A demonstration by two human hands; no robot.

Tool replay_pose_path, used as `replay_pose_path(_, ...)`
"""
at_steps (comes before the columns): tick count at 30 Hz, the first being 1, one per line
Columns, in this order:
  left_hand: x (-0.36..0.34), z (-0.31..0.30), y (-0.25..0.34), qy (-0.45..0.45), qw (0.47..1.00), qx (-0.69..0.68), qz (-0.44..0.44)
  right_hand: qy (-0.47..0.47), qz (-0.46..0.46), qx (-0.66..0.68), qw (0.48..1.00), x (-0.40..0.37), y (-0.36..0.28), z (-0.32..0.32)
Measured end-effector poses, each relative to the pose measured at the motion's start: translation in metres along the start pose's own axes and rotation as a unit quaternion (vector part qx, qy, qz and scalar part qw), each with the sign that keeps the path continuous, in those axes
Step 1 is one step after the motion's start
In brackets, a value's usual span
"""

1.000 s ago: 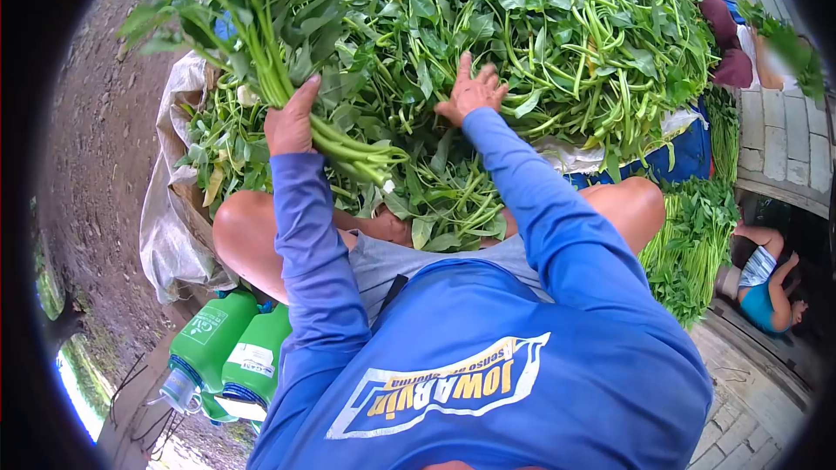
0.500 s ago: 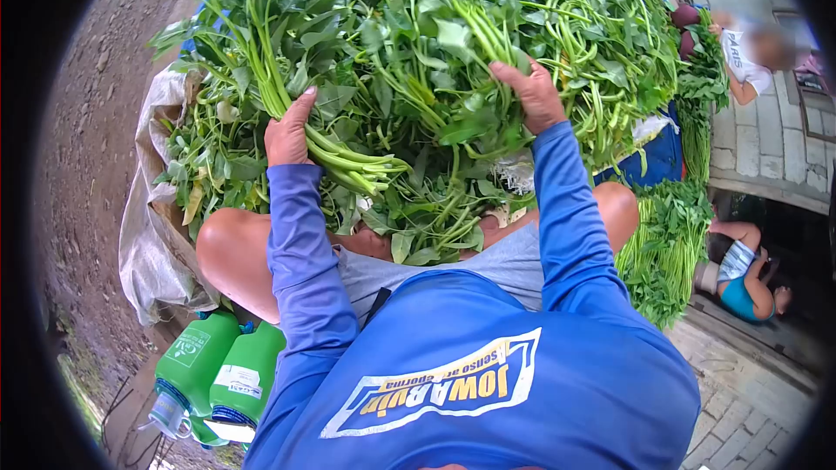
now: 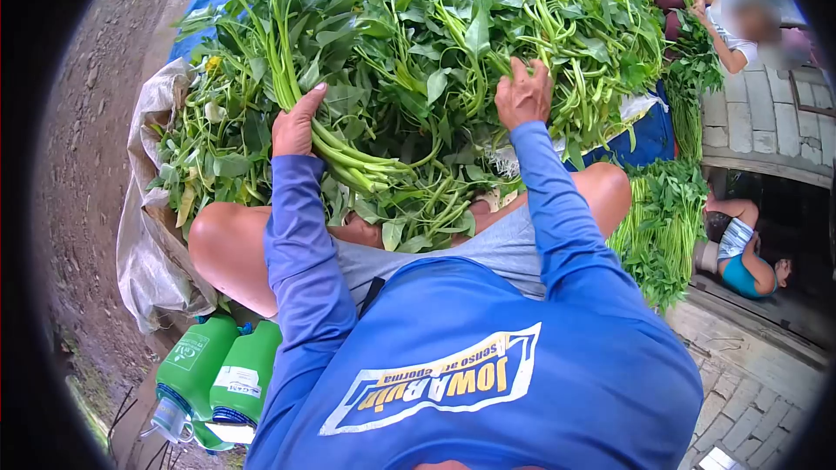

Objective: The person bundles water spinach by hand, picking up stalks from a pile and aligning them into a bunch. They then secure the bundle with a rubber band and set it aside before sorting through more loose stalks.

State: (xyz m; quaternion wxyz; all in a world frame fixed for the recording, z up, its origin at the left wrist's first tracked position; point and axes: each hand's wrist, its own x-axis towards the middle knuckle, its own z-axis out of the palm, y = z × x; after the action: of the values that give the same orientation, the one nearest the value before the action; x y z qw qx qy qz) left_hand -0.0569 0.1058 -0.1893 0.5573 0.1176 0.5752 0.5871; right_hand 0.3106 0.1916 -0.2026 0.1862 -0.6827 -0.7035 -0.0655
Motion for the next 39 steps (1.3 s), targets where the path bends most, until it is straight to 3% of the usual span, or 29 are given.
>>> replay_pose_path(2,0.009,-0.005,-0.008,-0.01,1.0,0.008,0.01,-0.077,0.042,0.139,0.986,0.001,0.0,-0.003)
replay_pose_path(4,0.007,-0.001,-0.007,-0.02,1.0,-0.007,-0.014,-0.178,0.098,0.051,0.978,-0.001,-0.02,-0.008)
replay_pose_path(9,0.001,0.007,-0.007,-0.02,1.0,0.013,-0.015,-0.171,0.098,0.058,0.979,-0.004,-0.001,0.036)
replay_pose_path(12,0.007,0.002,-0.013,-0.016,0.999,0.037,0.012,-0.112,0.124,0.128,0.978,0.008,0.008,0.033)
replay_pose_path(16,0.007,0.006,-0.015,-0.028,0.999,0.017,-0.029,-0.108,0.208,0.273,0.933,0.019,0.014,0.021)
replay_pose_path(17,0.004,0.01,-0.013,-0.027,0.999,0.01,-0.03,-0.119,0.184,0.323,0.921,0.021,0.03,0.036)
replay_pose_path(20,0.012,0.007,-0.02,-0.034,0.999,0.013,-0.022,-0.218,0.345,0.588,0.698,0.029,0.016,-0.009)
replay_pose_path(24,0.014,0.008,-0.021,-0.046,0.998,0.021,-0.031,-0.285,0.314,0.714,0.558,0.033,0.028,-0.027)
replay_pose_path(25,0.012,0.009,-0.021,-0.044,0.998,0.02,-0.035,-0.303,0.285,0.694,0.587,0.032,0.029,-0.032)
replay_pose_path(28,0.011,0.01,-0.022,-0.041,0.998,0.028,-0.034,-0.386,0.272,0.665,0.579,0.037,0.023,-0.053)
replay_pose_path(29,0.016,0.007,-0.027,-0.041,0.998,0.036,-0.027,-0.396,0.28,0.631,0.605,0.039,0.015,-0.064)
replay_pose_path(32,0.018,0.006,-0.028,-0.037,0.998,0.04,-0.031,-0.363,0.277,0.677,0.577,0.038,0.004,-0.076)
replay_pose_path(33,0.014,0.008,-0.026,-0.039,0.998,0.033,-0.042,-0.364,0.257,0.668,0.596,0.041,0.013,-0.063)
replay_pose_path(36,0.012,0.011,-0.027,-0.037,0.998,0.035,-0.046,-0.289,0.23,0.547,0.752,0.041,0.016,-0.058)
replay_pose_path(39,0.002,0.016,-0.019,-0.04,0.997,0.027,-0.058,-0.224,0.198,0.571,0.765,0.036,0.015,-0.07)
